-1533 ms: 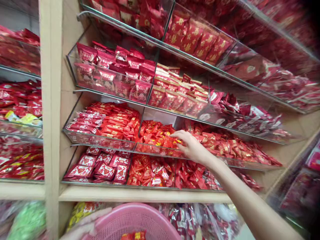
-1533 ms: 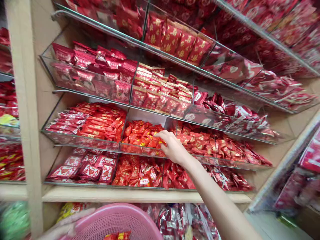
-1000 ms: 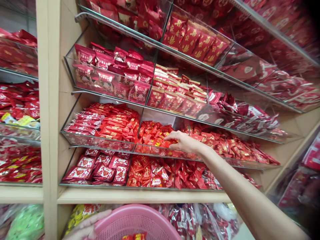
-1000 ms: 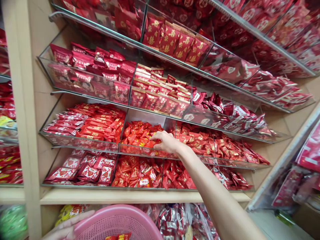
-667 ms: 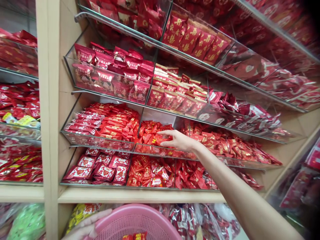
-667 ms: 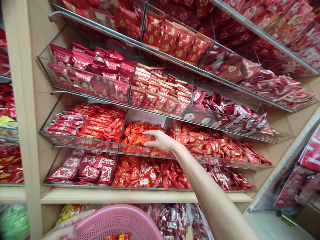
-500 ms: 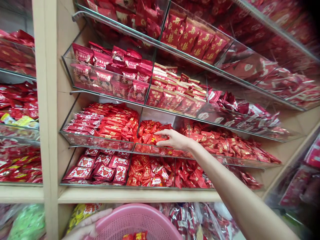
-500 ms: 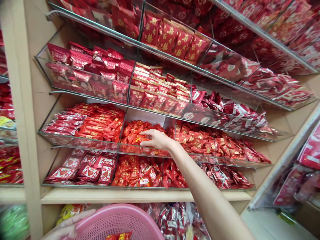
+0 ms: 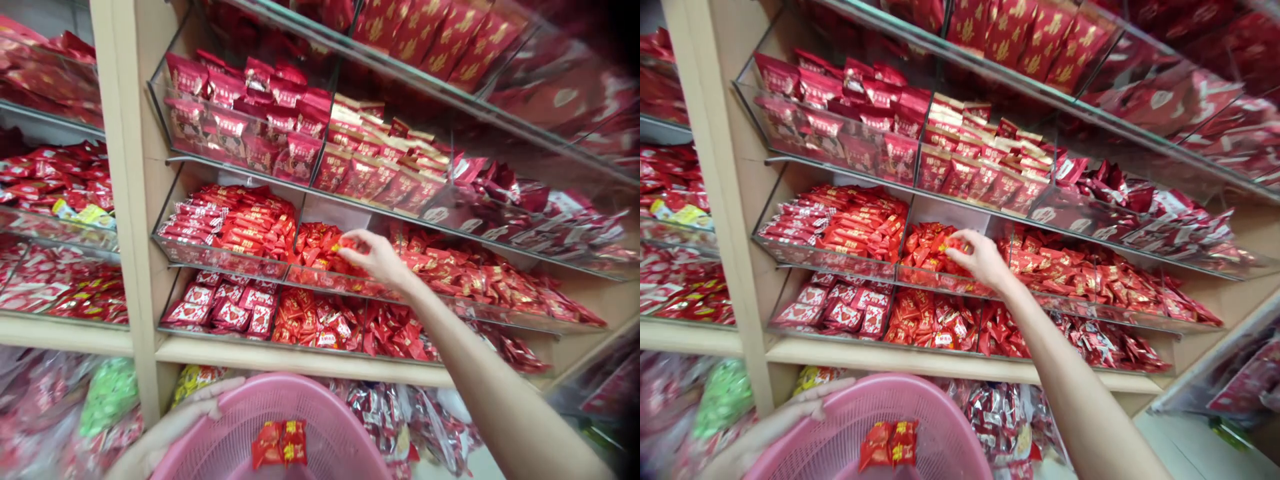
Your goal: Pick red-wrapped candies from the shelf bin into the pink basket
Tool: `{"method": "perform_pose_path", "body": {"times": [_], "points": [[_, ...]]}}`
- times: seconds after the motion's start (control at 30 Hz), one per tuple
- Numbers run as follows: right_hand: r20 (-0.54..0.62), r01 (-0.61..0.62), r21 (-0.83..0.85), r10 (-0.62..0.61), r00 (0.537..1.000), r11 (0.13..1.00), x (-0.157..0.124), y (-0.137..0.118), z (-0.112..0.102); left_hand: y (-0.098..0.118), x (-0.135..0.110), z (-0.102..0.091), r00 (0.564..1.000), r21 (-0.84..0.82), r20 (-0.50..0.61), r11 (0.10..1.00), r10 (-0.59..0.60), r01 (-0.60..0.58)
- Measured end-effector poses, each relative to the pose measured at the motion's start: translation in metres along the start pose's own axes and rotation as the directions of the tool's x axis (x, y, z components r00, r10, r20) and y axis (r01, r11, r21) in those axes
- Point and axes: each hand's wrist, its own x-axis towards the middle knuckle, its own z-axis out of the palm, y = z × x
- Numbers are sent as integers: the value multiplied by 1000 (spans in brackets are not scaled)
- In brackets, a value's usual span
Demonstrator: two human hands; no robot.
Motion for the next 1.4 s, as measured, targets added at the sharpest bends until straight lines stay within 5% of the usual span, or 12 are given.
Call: {"method": "perform_pose_path", "body": {"times": [0.13,0.23,0.37,0.53,0.77,0.87,0.97,1.1,1.17,1.27,1.33,1.4], "points": [[-117,-24,171,44,992,985,-26,-27,-13,-10,2,-9,999,-61,49,998,4,-1],[15,-135,312,137,990,941,-69,-48,4,-16,6,-14,992,-73,119,997,28,-20],[341,-374,384,247,907,844,-145,-56,77,-19,9,-15,990,-92,142,996,22,-9],[649,-538,228,285,705,812,-214,-56,172,-21,10,-15,990,-81,136,996,41,-30],[744,-400,-123,351,569,908,-217,-79,212,-24,9,-17,992,-76,117,996,50,-41],[704,-494,-15,360,612,869,-215,-69,204,-24,8,-17,991,-90,121,995,52,-41],[676,-688,231,395,622,688,-222,-53,184,-23,9,-18,991,-86,117,995,60,-50],[869,-958,263,404,286,113,-245,-43,157,-24,11,-20,992,-80,119,997,33,-23],[903,-976,220,380,202,-4,-258,-44,153,-24,12,-21,992,-56,125,998,28,-21],[893,-963,220,365,262,154,-266,-50,161,-22,13,-20,994,51,81,996,69,-73],[847,-865,213,355,395,453,-260,-56,175,-17,17,-15,992,99,73,989,103,-110],[777,-765,175,391,493,619,-249,-61,193,-9,22,-8,986,122,74,980,146,-154]]}}
